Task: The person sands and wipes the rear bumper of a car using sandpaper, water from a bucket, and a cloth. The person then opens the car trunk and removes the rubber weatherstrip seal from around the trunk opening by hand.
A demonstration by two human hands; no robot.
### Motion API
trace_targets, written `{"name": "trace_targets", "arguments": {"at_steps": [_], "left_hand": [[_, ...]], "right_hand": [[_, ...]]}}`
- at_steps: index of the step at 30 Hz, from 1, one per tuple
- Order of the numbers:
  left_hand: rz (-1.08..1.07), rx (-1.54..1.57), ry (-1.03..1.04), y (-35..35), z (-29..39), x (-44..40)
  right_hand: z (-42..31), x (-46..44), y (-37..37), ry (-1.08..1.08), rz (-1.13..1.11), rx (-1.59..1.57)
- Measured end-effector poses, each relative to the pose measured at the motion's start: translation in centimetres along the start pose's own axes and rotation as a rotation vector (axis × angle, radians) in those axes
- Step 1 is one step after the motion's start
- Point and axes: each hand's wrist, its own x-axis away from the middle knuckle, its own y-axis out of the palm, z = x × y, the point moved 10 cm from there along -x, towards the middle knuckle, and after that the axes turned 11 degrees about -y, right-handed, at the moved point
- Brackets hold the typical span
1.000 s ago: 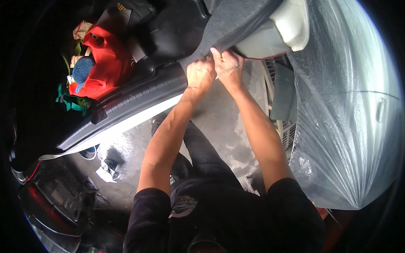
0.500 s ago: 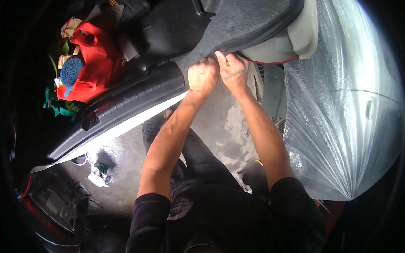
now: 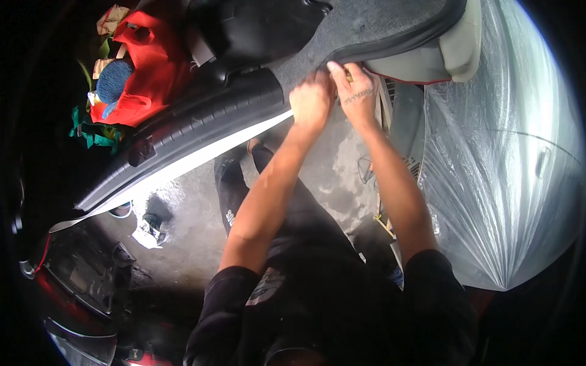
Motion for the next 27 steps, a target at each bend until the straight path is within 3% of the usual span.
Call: {"name": "trace_targets", "arguments": {"at_steps": [1, 3, 5, 6, 7, 9, 16, 19, 21, 22, 27], "left_hand": [[-0.099, 0.046, -0.037, 0.1, -0.7, 1.7], [-0.115, 0.054, -0.104, 1.1, -4.3, 6.2], [-0.41, 0.674, -0.689, 3.6, -12.3, 10.4], [-0.324, 1.008, -0.987, 4.3, -15.0, 11.7], [-0.2, 1.194, -1.046, 3.2, -16.1, 11.1], [-0.211, 1.324, -1.192, 4.1, -16.9, 10.3], [0.038, 1.354, -1.25, 6.3, -17.2, 10.5], [0.097, 1.339, -1.103, 6.2, -17.4, 10.1], [0.164, 1.272, -1.053, 5.2, -17.0, 10.6], [0.169, 1.277, -1.05, 5.1, -16.9, 10.5], [0.233, 1.189, -1.01, 4.2, -17.0, 10.5]], "right_hand": [[0.7, 1.2, 0.3, 0.172, -0.067, 0.024], [3.8, 4.9, 2.5, 0.292, -0.169, 0.018], [5.6, 8.1, 6.3, 0.245, -0.245, -0.108], [7.7, 9.4, 8.1, 0.282, -0.276, -0.036], [8.5, 9.8, 9.5, 0.425, -0.324, -0.05], [8.6, 9.3, 10.3, 0.447, -0.243, 0.028], [9.7, 10.9, 10.8, 0.54, -0.152, -0.083], [9.3, 11.1, 10.8, 0.593, -0.142, -0.16], [9.9, 11.3, 10.7, 0.337, -0.067, -0.071], [9.7, 11.0, 10.4, 0.332, -0.069, -0.072], [9.6, 11.5, 10.8, 0.482, -0.068, -0.265]]}}
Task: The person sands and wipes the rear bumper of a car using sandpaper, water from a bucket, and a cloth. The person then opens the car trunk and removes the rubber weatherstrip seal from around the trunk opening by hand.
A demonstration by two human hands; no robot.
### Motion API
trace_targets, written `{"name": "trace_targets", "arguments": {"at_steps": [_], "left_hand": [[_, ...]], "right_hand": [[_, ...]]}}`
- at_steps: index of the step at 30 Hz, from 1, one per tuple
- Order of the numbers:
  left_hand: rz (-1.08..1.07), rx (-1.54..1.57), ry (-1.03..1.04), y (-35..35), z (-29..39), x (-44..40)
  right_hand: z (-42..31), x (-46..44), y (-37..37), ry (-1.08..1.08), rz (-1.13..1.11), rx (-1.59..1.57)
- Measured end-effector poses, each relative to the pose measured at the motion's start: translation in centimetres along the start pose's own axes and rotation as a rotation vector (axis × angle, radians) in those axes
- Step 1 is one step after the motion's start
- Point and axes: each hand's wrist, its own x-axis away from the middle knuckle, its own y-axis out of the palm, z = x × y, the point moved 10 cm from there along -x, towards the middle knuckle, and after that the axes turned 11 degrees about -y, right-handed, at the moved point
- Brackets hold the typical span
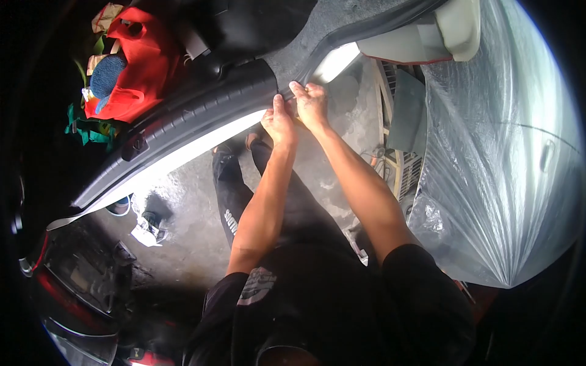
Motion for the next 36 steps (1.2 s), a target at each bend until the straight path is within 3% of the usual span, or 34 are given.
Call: {"name": "trace_targets", "arguments": {"at_steps": [7, 10, 13, 15, 16, 19, 22, 24, 26, 29, 33, 36], "left_hand": [[-0.042, -0.032, 0.049, 0.1, 0.3, -0.2], [0.016, -0.095, 0.001, 0.1, 0.6, 0.5], [0.026, 0.023, -0.015, -0.1, -0.2, -0.3], [-0.022, -0.111, 0.082, 0.2, 0.6, 0.2], [-0.015, -0.121, 0.071, -0.5, 0.2, 1.2], [-0.013, -0.162, 0.04, 0.3, 0.5, 0.0], [-0.026, -0.245, 0.025, 0.2, 0.9, 0.2], [-0.054, 0.003, 0.224, 0.2, 0.7, -0.6], [-0.063, -0.273, 0.02, -0.5, -0.8, -1.5], [-0.227, -0.159, -0.131, 0.0, 0.0, -0.1], [-0.152, -0.2, -0.103, -4.7, 5.4, 1.2], [0.061, -0.193, 0.005, -13.2, 12.6, 0.2]], "right_hand": [[-0.5, -0.3, -0.3, -0.095, 0.011, 0.102], [-0.9, 0.0, -0.2, -0.025, -0.026, 0.052], [0.7, -0.5, 0.0, -0.041, -0.001, -0.002], [-4.0, 0.5, 0.5, -0.699, -0.014, 0.464], [-4.1, 1.7, 0.1, -0.683, -0.018, 0.465], [-2.1, 0.1, -0.3, -0.117, 0.002, 0.044], [-0.3, -0.5, -0.1, -0.086, -0.065, 0.069], [0.0, -0.4, 0.4, -0.102, -0.018, -0.12], [1.5, -0.5, 0.2, -0.024, -0.029, -0.025], [0.6, -0.7, 0.5, -0.058, -0.092, -0.077], [-0.6, -0.9, 0.8, 0.073, -0.192, -0.004], [-0.1, 0.1, 1.5, 0.213, -0.191, -0.095]]}}
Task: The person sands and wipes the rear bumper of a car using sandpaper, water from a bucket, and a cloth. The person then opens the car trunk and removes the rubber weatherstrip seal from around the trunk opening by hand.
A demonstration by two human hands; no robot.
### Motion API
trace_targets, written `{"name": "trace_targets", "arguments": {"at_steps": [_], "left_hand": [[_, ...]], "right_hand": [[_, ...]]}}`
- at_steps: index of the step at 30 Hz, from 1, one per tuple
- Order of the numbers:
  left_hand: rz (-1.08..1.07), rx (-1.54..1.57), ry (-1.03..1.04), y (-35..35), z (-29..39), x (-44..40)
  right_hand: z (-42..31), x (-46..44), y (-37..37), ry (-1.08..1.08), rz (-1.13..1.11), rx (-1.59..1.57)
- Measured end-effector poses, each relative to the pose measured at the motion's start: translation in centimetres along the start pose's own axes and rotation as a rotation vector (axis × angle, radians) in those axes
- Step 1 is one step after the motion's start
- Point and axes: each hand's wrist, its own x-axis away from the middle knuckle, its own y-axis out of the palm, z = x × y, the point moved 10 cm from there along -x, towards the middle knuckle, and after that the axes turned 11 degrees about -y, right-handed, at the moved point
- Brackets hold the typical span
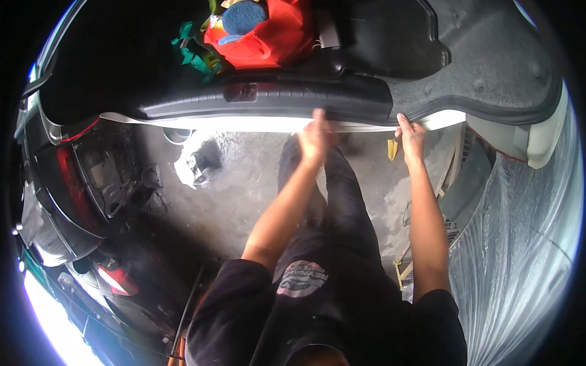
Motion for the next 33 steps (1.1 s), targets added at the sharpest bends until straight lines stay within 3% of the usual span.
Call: {"name": "trace_targets", "arguments": {"at_steps": [3, 7, 9, 15, 16, 18, 19, 22, 24, 26, 28, 33], "left_hand": [[0.194, -0.011, 0.039, -8.2, 4.8, -1.7], [0.176, -0.068, 0.145, -11.0, 8.0, -2.4], [0.35, -0.266, 0.282, -12.0, 8.2, -2.3], [0.211, -0.21, 0.376, -11.8, 8.1, -0.4], [0.221, -0.184, 0.382, -12.2, 8.2, -0.2], [0.183, 0.351, 0.409, -14.4, 8.3, 0.5], [0.225, 0.46, 0.422, -15.7, 9.0, 0.9], [0.08, 0.471, 0.408, -16.5, 8.2, -1.6], [0.082, 0.48, 0.338, -15.8, 8.5, 0.1], [0.026, 0.462, 0.345, -16.2, 8.6, -0.1], [-0.058, 0.476, 0.277, -17.0, 7.5, -0.6], [-0.202, 0.319, 0.191, -18.7, 6.0, -0.7]], "right_hand": [[-0.7, 0.0, 0.2, -0.019, -0.018, -0.031], [0.7, -1.1, -0.1, 0.001, -0.074, -0.012], [0.3, -0.4, 0.1, 0.035, -0.032, -0.038], [0.4, -1.3, -0.5, -0.08, -0.045, 0.188], [-0.2, -1.5, -0.4, -0.115, -0.059, 0.294], [-0.4, -1.5, -0.3, -0.144, -0.087, 0.342], [-0.2, -1.1, 0.4, -0.12, -0.172, 0.35], [0.9, 0.8, 2.7, -0.104, -0.371, 0.32], [0.1, 2.7, 5.8, -0.342, -0.576, 0.609], [-3.7, 7.7, 10.2, -0.454, -0.562, 0.673], [-10.8, 14.2, 17.1, -0.916, -0.639, 0.708], [-17.3, 19.0, 33.6, -1.206, -0.72, 0.91]]}}
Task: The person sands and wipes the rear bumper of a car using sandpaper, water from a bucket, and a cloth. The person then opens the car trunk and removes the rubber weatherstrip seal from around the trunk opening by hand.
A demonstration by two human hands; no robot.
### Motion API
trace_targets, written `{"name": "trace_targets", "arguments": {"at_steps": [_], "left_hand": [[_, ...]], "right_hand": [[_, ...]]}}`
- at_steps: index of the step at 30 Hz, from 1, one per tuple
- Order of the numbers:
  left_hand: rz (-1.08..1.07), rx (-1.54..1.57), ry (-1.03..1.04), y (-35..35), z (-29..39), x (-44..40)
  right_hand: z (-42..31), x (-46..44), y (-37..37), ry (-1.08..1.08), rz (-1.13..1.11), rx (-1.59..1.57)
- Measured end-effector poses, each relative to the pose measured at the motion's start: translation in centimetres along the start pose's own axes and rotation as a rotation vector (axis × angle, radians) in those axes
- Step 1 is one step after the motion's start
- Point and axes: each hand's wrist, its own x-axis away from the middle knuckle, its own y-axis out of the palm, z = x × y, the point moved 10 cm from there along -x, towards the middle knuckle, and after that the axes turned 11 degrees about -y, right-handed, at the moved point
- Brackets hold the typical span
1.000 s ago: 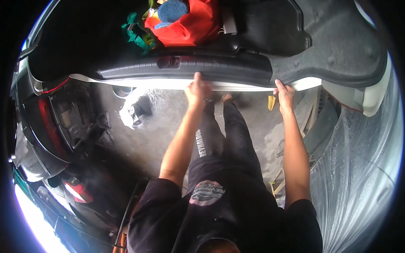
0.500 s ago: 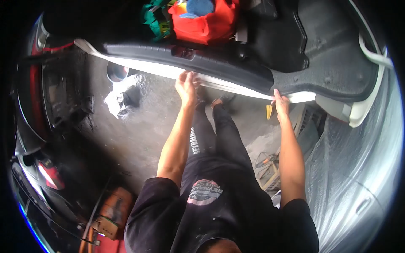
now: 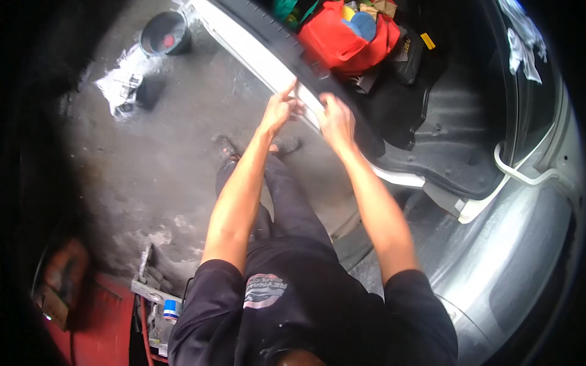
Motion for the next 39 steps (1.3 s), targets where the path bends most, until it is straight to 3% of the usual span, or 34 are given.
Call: {"name": "trace_targets", "arguments": {"at_steps": [2, 3, 5, 7, 8, 9, 11, 14, 17, 23, 28, 32, 35, 39], "left_hand": [[0.063, -0.309, 0.159, -1.7, 0.6, 1.5], [0.054, -0.274, 0.16, -3.3, -1.2, 1.6], [0.251, -0.357, 0.427, -8.0, -4.1, 4.5], [0.404, -0.44, 0.297, -13.9, -7.7, 9.2], [0.488, -0.441, 0.119, -17.5, -12.4, 9.4], [0.601, -0.541, 0.222, -20.2, -14.0, 12.0], [0.727, -0.642, 0.008, -25.6, -21.3, 14.7], [0.829, -0.805, -0.044, -29.6, -27.7, 18.1], [0.817, -0.811, -0.202, -30.6, -31.7, 18.5], [0.875, -0.735, -0.275, -30.5, -33.9, 17.4], [0.902, -0.668, -0.249, -30.4, -35.6, 17.7], [0.937, -0.687, -0.229, -30.4, -35.3, 17.6], [0.915, -0.663, -0.242, -30.4, -35.0, 17.5], [0.971, -0.682, -0.194, -30.8, -34.1, 17.3]], "right_hand": [[-2.2, -4.2, 1.9, -0.113, -0.073, 0.163], [-2.7, -5.7, 3.1, -0.133, -0.13, 0.245], [-2.4, -7.3, 4.6, -0.147, -0.156, 0.31], [-2.0, -8.1, 5.4, -0.162, -0.174, 0.375], [-2.0, -8.0, 5.6, -0.196, -0.167, 0.379], [-2.2, -7.8, 5.8, -0.229, -0.16, 0.38], [-2.2, -8.0, 6.3, -0.263, -0.179, 0.453], [-2.7, -8.2, 6.8, -0.334, -0.199, 0.55], [-3.9, -8.0, 6.6, -0.392, -0.194, 0.586], [-5.4, -8.8, 7.8, -0.369, -0.212, 0.699], [-5.1, -9.7, 8.3, -0.249, -0.276, 0.799], [-5.7, -10.2, 8.6, -0.309, -0.282, 0.821], [-7.2, -10.3, 8.3, -0.38, -0.178, 0.74], [-9.3, -13.3, 8.4, -0.279, -0.159, 0.68]]}}
